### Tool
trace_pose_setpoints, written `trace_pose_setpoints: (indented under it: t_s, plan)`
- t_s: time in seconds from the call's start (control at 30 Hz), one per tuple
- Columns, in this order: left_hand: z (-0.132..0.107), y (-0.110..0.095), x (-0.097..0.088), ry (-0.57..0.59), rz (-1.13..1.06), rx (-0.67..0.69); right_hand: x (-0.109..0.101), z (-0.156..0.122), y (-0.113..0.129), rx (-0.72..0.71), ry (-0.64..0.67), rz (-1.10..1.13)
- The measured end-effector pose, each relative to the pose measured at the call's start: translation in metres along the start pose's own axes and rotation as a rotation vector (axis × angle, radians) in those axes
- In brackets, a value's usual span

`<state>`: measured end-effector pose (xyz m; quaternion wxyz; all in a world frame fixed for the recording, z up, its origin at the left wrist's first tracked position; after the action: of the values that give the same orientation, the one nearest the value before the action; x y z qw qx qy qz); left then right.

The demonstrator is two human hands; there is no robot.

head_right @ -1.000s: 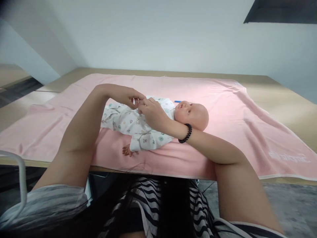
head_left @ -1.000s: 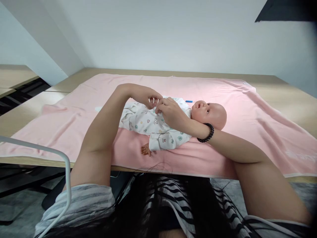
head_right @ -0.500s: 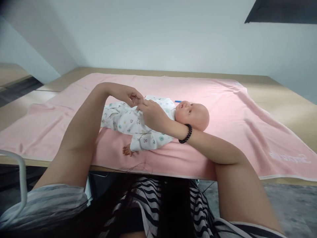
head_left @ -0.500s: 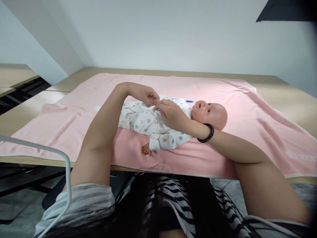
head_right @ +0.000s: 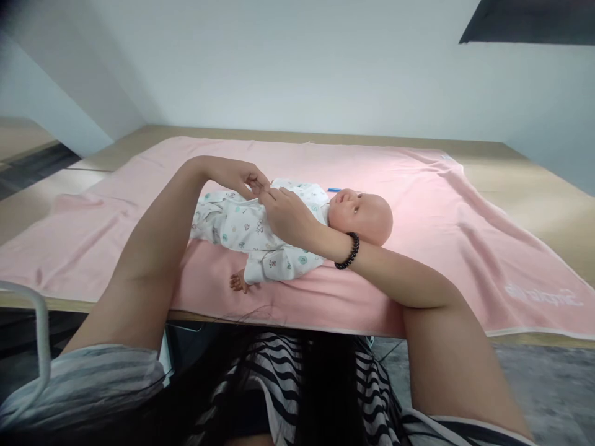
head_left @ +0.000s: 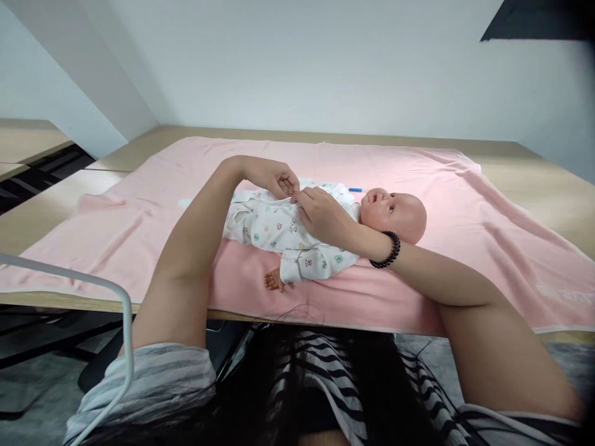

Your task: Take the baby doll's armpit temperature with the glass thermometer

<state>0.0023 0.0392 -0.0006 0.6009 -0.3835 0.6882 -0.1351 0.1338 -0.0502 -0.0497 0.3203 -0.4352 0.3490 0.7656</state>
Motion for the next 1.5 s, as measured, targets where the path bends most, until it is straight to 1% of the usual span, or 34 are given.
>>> trace_pose_setpoints:
  t_s: [0.13, 0.23, 0.37, 0.5, 0.67, 0.8, 0.9, 1.03, 1.2, 1.37, 1.5]
  plan:
    - [-0.002, 0.008, -0.001, -0.005, -0.066, -0.011, -0.001, -0.001, 0.001, 0.006, -0.007, -0.059]
    - [-0.004, 0.013, -0.001, 0.000, -0.090, -0.041, -0.001, -0.001, 0.003, 0.012, 0.022, -0.122]
    - [-0.004, 0.014, -0.001, -0.008, -0.091, -0.058, -0.002, -0.001, 0.005, -0.006, 0.053, -0.175]
    - [-0.004, 0.015, -0.001, -0.013, -0.077, -0.058, -0.002, -0.001, 0.005, -0.017, 0.053, -0.176]
    - [-0.006, 0.018, -0.003, -0.004, -0.033, -0.075, 0.000, -0.002, 0.003, 0.012, 0.057, -0.161]
    - [-0.006, 0.015, -0.002, 0.013, -0.052, -0.092, 0.001, -0.003, 0.002, 0.023, 0.032, -0.152]
    - [-0.005, 0.012, 0.000, 0.020, -0.056, -0.079, -0.001, -0.005, 0.002, 0.033, 0.005, -0.159]
    - [-0.003, 0.012, 0.000, -0.001, -0.048, -0.055, -0.004, -0.007, 0.004, 0.043, -0.025, -0.158]
    - [-0.002, 0.012, 0.000, -0.022, -0.089, -0.037, -0.009, -0.006, 0.006, 0.074, -0.058, -0.172]
    - [0.001, 0.011, 0.002, -0.018, -0.067, 0.006, -0.009, -0.006, 0.006, 0.077, -0.054, -0.191]
    - [0.004, 0.010, 0.003, -0.004, -0.053, 0.040, -0.007, -0.007, 0.007, 0.094, -0.019, -0.226]
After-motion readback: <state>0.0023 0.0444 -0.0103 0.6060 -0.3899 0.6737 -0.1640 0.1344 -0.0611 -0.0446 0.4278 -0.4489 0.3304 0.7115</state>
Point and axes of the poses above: each hand's wrist, its own z-axis towards the middle knuckle, its own x-axis out of the palm, y = z × x, the point moved 5 cm from there along z, towards the middle knuckle, and after that the axes turned 15 degrees about x, right-handed, at the moved point
